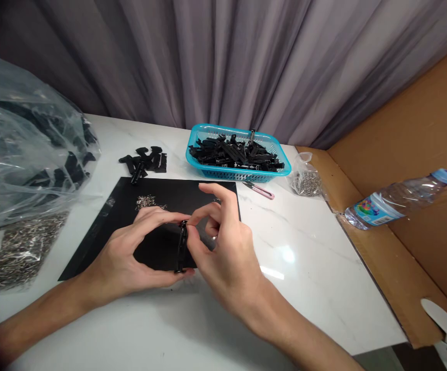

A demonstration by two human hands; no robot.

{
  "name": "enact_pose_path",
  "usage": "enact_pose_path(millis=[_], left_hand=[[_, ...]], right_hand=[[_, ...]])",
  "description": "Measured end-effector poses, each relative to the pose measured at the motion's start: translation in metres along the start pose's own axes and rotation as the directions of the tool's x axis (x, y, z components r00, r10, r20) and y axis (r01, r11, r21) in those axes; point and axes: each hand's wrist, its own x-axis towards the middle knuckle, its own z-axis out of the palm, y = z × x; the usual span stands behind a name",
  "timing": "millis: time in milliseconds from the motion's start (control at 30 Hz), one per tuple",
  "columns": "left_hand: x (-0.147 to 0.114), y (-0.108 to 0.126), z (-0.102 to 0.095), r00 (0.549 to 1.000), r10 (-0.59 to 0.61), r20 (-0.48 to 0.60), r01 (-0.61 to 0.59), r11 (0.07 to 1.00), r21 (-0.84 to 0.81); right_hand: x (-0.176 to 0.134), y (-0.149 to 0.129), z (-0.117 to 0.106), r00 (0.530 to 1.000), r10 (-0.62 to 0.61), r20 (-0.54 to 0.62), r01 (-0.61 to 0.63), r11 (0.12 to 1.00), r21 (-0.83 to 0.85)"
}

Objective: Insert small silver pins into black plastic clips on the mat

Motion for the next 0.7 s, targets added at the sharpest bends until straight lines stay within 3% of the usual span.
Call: enact_pose_path(millis=[367, 700], left_hand=[[0.0, -0.004, 0.006, 1.0, 0.01, 0.029, -0.01, 1.0, 0.022], [0.003, -0.001, 0.006, 0.997, -0.043, -0.057, 0.039, 0.997, -0.067]], right_hand=[[0.001, 0.003, -0.005, 0.992, 0.021, 0.127, 0.001, 0.985, -0.171], [-0.008, 0.007, 0.006, 0.992, -0.11, -0.061, 0.095, 0.974, -0.207]])
